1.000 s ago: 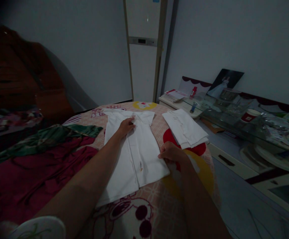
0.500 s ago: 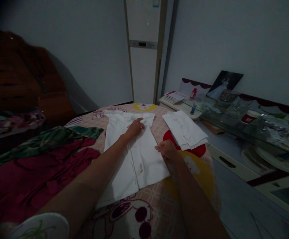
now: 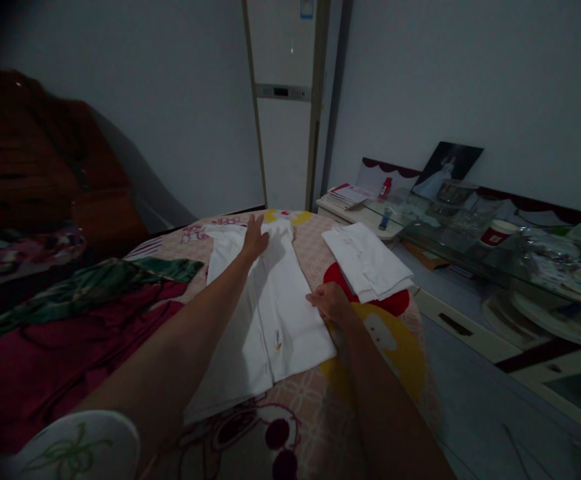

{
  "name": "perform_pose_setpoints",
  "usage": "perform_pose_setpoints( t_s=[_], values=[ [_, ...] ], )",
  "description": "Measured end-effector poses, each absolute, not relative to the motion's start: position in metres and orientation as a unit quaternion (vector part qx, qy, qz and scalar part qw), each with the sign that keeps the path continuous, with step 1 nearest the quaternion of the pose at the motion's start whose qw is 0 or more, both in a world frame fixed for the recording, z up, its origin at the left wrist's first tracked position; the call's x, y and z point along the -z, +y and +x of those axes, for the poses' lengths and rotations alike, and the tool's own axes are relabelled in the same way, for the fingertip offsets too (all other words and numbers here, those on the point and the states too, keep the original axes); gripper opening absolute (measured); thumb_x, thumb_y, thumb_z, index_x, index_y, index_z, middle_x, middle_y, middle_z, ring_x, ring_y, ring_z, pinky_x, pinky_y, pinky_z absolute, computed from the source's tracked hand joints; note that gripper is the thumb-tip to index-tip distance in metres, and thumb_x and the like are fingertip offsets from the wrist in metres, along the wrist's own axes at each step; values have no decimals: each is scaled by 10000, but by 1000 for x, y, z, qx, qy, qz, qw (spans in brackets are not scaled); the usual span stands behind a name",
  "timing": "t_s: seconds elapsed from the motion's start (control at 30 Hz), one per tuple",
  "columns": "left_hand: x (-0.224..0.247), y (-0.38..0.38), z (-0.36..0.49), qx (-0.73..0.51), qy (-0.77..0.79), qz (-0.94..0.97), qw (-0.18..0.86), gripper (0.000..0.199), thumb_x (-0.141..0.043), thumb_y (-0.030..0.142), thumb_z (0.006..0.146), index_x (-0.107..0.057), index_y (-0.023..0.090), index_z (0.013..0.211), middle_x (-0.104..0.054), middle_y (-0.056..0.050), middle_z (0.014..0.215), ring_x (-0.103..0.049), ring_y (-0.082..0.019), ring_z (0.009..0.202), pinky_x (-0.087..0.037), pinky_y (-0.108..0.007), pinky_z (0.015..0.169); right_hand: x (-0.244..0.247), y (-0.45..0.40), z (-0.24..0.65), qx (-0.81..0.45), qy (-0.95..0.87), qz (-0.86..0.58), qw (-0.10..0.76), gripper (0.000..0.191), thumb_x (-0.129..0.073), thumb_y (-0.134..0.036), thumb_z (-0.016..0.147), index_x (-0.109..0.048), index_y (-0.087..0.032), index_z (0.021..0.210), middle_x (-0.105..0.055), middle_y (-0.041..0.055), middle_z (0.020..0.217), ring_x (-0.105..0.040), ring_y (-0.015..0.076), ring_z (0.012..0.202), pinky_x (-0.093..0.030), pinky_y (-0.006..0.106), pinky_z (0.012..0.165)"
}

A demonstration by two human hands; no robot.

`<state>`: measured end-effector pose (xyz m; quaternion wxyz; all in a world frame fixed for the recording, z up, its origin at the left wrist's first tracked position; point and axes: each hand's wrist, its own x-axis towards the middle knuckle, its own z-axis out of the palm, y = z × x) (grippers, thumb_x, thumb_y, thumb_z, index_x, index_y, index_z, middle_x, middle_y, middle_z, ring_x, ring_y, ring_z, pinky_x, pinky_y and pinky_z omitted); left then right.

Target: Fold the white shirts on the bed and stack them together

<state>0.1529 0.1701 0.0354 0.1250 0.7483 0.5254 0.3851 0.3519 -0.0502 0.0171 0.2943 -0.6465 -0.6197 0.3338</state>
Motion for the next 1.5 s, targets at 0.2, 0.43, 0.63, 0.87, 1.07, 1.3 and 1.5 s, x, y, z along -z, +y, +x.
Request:
perform_pose_setpoints(
  t_s=[0.2, 0.43, 0.63, 0.87, 1.07, 1.3, 1.5],
  values=[
    [-10, 124, 187, -149, 465, 871, 57, 348, -456, 144, 901, -591, 94, 1218, -612, -165, 1274, -581, -236, 1181, -430, -357, 1049, -19, -49, 348, -314, -598, -680, 285, 281, -683, -295, 731, -531, -174, 527, -488, -47, 392, -404, 58, 357, -282, 182, 394],
    [-5, 114, 207, -101, 429, 897, 3, 329, -389, 214, 967, -587, 148, 1221, -572, -137, 1323, -531, -233, 1213, -422, -390, 1030, -23, -51, 342, -325, -545, -702, 323, 258, -693, -257, 743, -511, -194, 571, -483, -57, 368, -426, 84, 316, -293, 188, 350],
    [-16, 135, 194, -89, 453, 887, 7, 445, -382, 20, 873, -633, 136, 1221, -630, -144, 1238, -567, -234, 1142, -467, -341, 945, -22, -49, 341, -317, -548, -710, 307, 205, -685, -215, 739, -537, -187, 599, -486, -64, 372, -445, 87, 323, -328, 191, 377],
    [-20, 140, 198, -93, 442, 892, 6, 378, -404, 90, 918, -689, 164, 1156, -662, -111, 1220, -598, -219, 1130, -461, -308, 958, -15, -46, 345, -253, -598, -702, 293, 192, -701, -230, 699, -571, -179, 567, -507, -44, 396, -484, 98, 408, -351, 211, 464],
    [-25, 152, 202, -98, 464, 880, -12, 344, -411, 147, 935, -680, 93, 1142, -682, -165, 1154, -638, -255, 1097, -482, -322, 914, -8, -41, 349, -222, -618, -696, 293, 166, -710, -248, 680, -613, -178, 566, -594, -4, 493, -559, 127, 530, -390, 226, 537],
    [-26, 159, 211, -80, 463, 882, -32, 352, -380, 112, 923, -678, 44, 1098, -689, -208, 1111, -650, -278, 1079, -494, -344, 889, -12, -45, 346, -248, -611, -691, 295, 152, -687, -244, 725, -631, -170, 605, -541, -26, 423, -517, 114, 450, -384, 218, 501],
    [-23, 159, 203, -61, 429, 900, -40, 334, -392, 123, 927, -676, 41, 1082, -692, -202, 1100, -636, -257, 1087, -471, -320, 921, -16, -45, 344, -275, -584, -707, 288, 143, -691, -235, 727, -633, -159, 620, -523, -33, 405, -489, 104, 407, -377, 214, 483]
  ],
)
